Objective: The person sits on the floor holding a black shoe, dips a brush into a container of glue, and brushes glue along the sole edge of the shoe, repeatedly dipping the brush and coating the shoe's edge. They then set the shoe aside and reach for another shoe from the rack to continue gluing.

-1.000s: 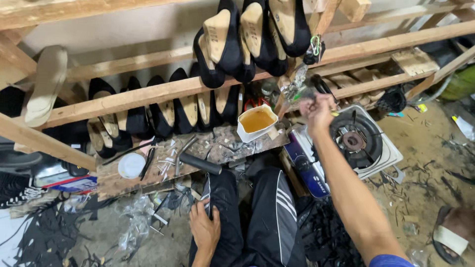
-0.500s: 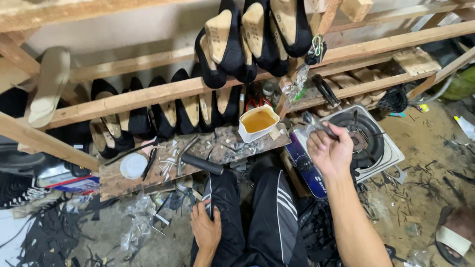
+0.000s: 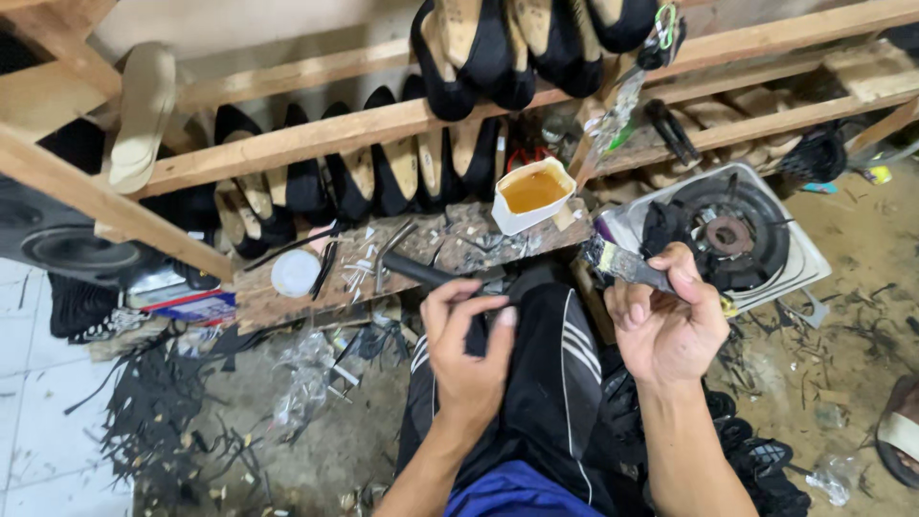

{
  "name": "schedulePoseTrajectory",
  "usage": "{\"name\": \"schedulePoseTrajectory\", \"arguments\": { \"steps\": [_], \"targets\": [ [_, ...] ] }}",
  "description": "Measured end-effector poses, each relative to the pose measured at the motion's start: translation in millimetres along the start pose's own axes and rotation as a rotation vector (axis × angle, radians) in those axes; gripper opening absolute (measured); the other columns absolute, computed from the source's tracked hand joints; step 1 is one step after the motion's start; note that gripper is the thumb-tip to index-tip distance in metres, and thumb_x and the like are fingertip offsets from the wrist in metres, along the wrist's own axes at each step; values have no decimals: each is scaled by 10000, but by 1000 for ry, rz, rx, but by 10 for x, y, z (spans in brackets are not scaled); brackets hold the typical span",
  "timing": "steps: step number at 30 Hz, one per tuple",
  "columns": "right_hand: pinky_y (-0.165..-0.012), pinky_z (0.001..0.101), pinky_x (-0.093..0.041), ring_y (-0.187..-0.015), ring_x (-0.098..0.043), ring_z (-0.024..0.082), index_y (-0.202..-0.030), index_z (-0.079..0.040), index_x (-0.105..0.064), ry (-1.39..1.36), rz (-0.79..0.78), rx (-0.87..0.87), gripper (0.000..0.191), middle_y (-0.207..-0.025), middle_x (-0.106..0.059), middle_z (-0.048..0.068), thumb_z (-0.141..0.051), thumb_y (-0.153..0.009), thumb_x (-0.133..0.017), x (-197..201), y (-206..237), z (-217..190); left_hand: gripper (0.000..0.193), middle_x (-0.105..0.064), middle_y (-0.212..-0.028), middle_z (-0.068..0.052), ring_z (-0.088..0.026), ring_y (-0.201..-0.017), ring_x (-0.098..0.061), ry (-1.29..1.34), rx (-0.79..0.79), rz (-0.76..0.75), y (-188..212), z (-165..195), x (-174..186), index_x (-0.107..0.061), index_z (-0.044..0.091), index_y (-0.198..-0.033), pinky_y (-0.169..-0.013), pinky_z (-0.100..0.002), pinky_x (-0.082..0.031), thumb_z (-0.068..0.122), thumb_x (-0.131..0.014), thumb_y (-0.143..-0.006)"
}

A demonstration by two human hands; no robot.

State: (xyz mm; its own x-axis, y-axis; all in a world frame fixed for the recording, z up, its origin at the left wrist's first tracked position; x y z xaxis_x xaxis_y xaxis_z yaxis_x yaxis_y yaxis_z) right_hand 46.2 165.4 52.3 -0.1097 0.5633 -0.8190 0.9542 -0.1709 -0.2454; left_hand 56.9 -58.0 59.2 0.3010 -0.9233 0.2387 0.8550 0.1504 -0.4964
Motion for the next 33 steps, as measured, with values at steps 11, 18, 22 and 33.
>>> {"name": "schedulePoseTrajectory", "arguments": {
  "steps": [11,18,22,33],
  "targets": [
    [-639,365,-408,-564,-503,232,-1106,-7,-585,43,-37,13,218,-635,-575,168,-204,-1080,-496,-198,313,25,204,-549,-1303,-86,-313,-1254,-472,-166,-477,-110,-420,720,156,-774,195,-1012,-1095,-444,-391,220,-869,-833],
    [-648,377,-413,-561,-503,242,-1091,-2,-572,60,-51,3,209,-623,-571,168,-191,-1069,-483,-276,360,31,205,-539,-1332,-76,-313,-1278,-451,-187,-493,-144,-401,732,204,-774,193,-1017,-1105,-439,-376,183,-865,-834],
    [-664,381,-417,-572,-507,242,-1094,-2,-574,52,-57,-11,207,-630,-573,164,-186,-1068,-482,-297,366,38,208,-532,-1332,-64,-309,-1275,-436,-195,-495,-161,-421,737,227,-767,192,-1008,-1104,-446,-360,191,-868,-826],
    [-658,374,-411,-598,-486,246,-1116,-7,-584,55,-72,-69,214,-620,-569,163,-184,-1050,-486,-268,309,-19,173,-530,-1354,-65,-310,-1294,-449,-240,-548,-304,-578,800,266,-709,173,-973,-1096,-486,-304,213,-825,-850]
  ]
}}
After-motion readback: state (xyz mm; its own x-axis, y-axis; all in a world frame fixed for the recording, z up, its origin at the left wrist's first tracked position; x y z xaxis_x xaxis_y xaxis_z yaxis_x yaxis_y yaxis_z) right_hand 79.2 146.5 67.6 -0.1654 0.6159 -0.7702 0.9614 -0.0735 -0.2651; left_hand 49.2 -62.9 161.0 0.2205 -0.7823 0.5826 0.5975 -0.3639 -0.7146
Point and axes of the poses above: each hand's wrist, its own y-axis away from the middle knuckle, its own x-axis out of the back of the hand, z = x × y, the point moved 2 cm from there along -y, towards the middle knuckle
